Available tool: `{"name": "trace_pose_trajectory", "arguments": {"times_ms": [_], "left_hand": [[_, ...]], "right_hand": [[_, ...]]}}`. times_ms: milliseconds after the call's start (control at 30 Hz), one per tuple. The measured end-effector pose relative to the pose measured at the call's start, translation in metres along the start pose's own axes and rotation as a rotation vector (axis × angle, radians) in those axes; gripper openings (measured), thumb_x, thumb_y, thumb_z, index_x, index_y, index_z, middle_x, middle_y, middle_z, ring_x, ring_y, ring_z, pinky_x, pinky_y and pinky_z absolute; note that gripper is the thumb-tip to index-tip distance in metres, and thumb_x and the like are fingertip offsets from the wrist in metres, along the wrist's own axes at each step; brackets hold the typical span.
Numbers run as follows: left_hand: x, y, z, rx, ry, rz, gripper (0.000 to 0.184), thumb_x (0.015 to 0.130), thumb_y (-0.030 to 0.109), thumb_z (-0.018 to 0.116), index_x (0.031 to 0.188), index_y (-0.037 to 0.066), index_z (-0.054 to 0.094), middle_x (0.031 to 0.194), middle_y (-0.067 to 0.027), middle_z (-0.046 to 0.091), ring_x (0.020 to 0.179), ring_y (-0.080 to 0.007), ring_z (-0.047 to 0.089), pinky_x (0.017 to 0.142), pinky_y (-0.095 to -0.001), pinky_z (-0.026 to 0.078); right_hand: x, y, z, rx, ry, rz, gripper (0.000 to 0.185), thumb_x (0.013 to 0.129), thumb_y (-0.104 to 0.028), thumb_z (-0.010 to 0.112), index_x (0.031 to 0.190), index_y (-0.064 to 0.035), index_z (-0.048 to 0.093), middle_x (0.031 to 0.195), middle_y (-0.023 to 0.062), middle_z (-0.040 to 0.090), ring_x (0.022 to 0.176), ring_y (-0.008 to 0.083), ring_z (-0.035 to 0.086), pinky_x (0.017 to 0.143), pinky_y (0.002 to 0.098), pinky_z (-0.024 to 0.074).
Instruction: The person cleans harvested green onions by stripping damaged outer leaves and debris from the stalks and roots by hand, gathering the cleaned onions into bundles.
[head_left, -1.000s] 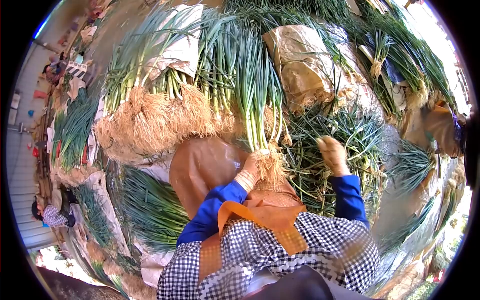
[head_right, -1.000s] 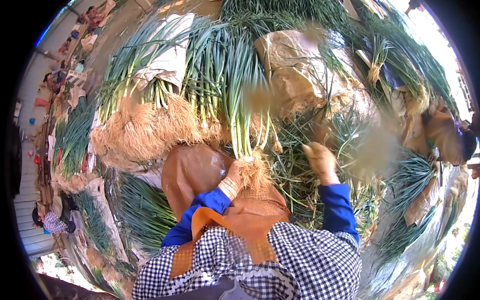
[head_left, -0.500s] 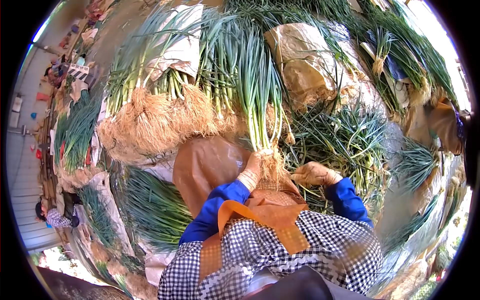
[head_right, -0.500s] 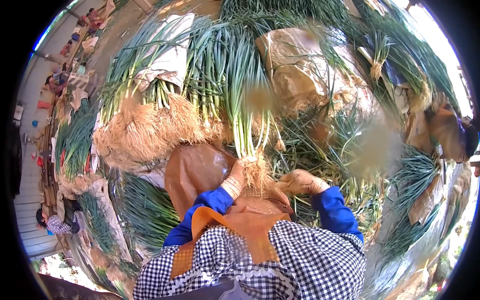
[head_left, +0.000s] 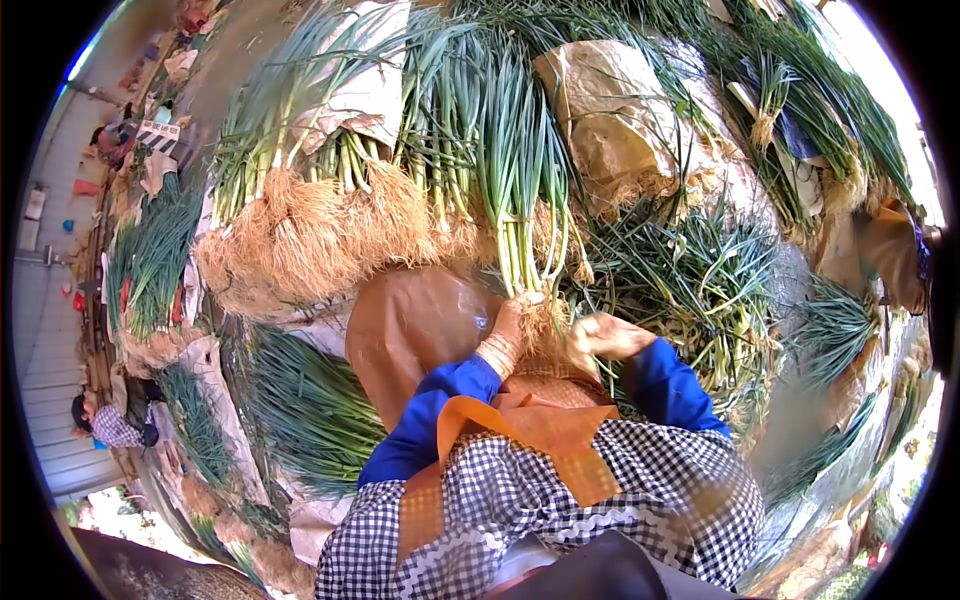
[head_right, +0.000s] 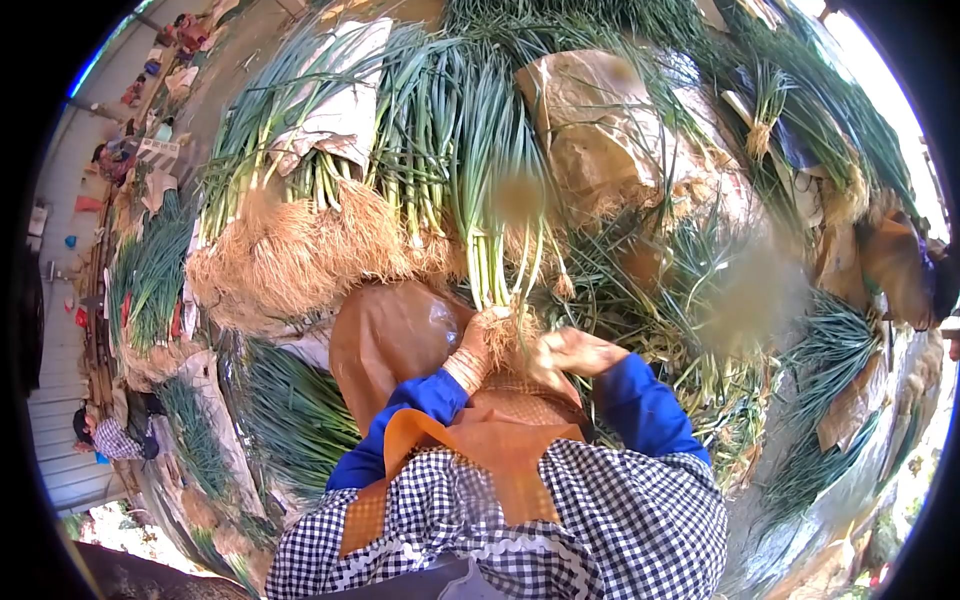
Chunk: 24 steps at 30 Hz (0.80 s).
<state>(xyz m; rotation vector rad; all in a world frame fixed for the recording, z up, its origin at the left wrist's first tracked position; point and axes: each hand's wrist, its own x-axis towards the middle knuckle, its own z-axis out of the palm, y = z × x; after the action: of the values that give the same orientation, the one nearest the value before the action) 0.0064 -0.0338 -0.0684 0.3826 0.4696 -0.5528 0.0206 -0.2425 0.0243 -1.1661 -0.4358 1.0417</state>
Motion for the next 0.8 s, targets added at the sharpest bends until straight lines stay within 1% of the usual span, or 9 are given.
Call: {"name": "trace_pose_trajectory", "arguments": {"times_ms": [33,100,200,367,500,567,633,767,800], "left_hand": [[0.001,0.000,-0.006,-0.021,-0.032,0.009,0.025,0.081,0.010,0.049,0.100,-0.003,0.057,0.090,-0.0144,0.063,0.079,-0.0249,0.062,0.073,-0.0364,0.052],[-0.011,0.001,0.019,-0.158,-0.008,0.035,0.027,0.081,0.009,0.050,0.104,-0.005,0.054,0.094,-0.0171,0.062,0.081,-0.0273,0.062,0.074,-0.0380,0.053],[-0.012,0.004,0.031,-0.083,0.002,-0.032,0.027,0.081,0.009,0.050,0.104,-0.005,0.053,0.094,-0.0181,0.061,0.081,-0.0280,0.062,0.072,-0.0364,0.054],[-0.017,0.006,0.022,0.162,0.029,0.033,0.022,0.079,0.008,0.056,0.098,-0.004,0.057,0.086,-0.0135,0.063,0.074,-0.0215,0.063,0.066,-0.0309,0.054],[-0.018,0.010,0.024,0.090,0.069,0.008,0.019,0.079,0.005,0.057,0.096,-0.004,0.057,0.084,-0.0116,0.063,0.073,-0.0197,0.063,0.066,-0.0295,0.054],[-0.023,0.010,0.037,0.109,0.093,0.031,0.021,0.080,0.004,0.055,0.099,-0.005,0.056,0.085,-0.0106,0.062,0.071,-0.0193,0.062,0.066,-0.0283,0.054],[-0.014,0.013,0.019,0.035,-0.017,0.008,0.022,0.080,0.004,0.054,0.100,-0.005,0.056,0.083,-0.0098,0.061,0.071,-0.0197,0.062,0.065,-0.0281,0.054],[-0.044,0.045,0.058,-0.008,-0.196,0.049,0.022,0.081,0.005,0.054,0.100,-0.005,0.055,0.082,-0.0094,0.061,0.072,-0.0187,0.061,0.063,-0.0271,0.054],[-0.047,0.050,0.060,-0.023,-0.204,0.067,0.022,0.081,0.005,0.054,0.100,-0.005,0.055,0.082,-0.0094,0.061,0.072,-0.0187,0.061,0.063,-0.0271,0.054]], "right_hand": [[-0.022,0.003,-0.014,0.143,-0.157,0.128,0.023,0.086,-0.025,0.059,0.086,-0.0013,0.059,0.066,0.0036,0.059,0.058,0.0114,0.055,0.054,0.0254,0.0439],[-0.030,-0.005,-0.038,-0.364,0.211,0.691,0.041,0.089,-0.039,0.050,0.109,-0.0049,0.059,0.075,0.0068,0.063,0.064,0.0140,0.059,0.056,0.0248,0.0460],[0.003,0.023,-0.057,-0.212,0.691,0.177,0.044,0.089,-0.038,0.049,0.114,-0.0021,0.053,0.088,0.0075,0.063,0.072,0.0140,0.060,0.060,0.0274,0.0485],[0.081,0.051,-0.043,0.007,0.777,-0.119,0.012,0.080,-0.009,0.059,0.090,-0.0023,0.055,0.072,0.0017,0.056,0.065,0.0097,0.052,0.058,0.0260,0.0454],[0.072,0.051,-0.041,-0.524,0.724,-0.350,0.002,0.077,-0.005,0.057,0.077,-0.0031,0.056,0.070,0.0050,0.057,0.064,0.0124,0.053,0.060,0.0259,0.0455],[0.079,0.056,-0.068,-0.223,0.920,-0.188,0.004,0.077,-0.007,0.058,0.079,-0.0042,0.058,0.073,0.0081,0.060,0.065,0.0168,0.056,0.062,0.0284,0.0468],[0.084,0.068,-0.115,-0.914,1.212,-0.019,0.019,0.078,-0.025,0.062,0.083,-0.0073,0.061,0.083,0.0123,0.063,0.076,0.0269,0.061,0.070,0.0345,0.0478],[0.099,0.057,-0.135,-1.144,0.903,0.274,0.032,0.073,-0.035,0.067,0.082,-0.0049,0.062,0.076,0.0130,0.063,0.073,0.0302,0.059,0.067,0.0369,0.0467],[0.096,0.056,-0.131,-0.777,0.881,0.156,0.027,0.075,-0.030,0.066,0.080,-0.0042,0.060,0.068,0.0098,0.059,0.064,0.0233,0.057,0.059,0.0340,0.0453]]}}
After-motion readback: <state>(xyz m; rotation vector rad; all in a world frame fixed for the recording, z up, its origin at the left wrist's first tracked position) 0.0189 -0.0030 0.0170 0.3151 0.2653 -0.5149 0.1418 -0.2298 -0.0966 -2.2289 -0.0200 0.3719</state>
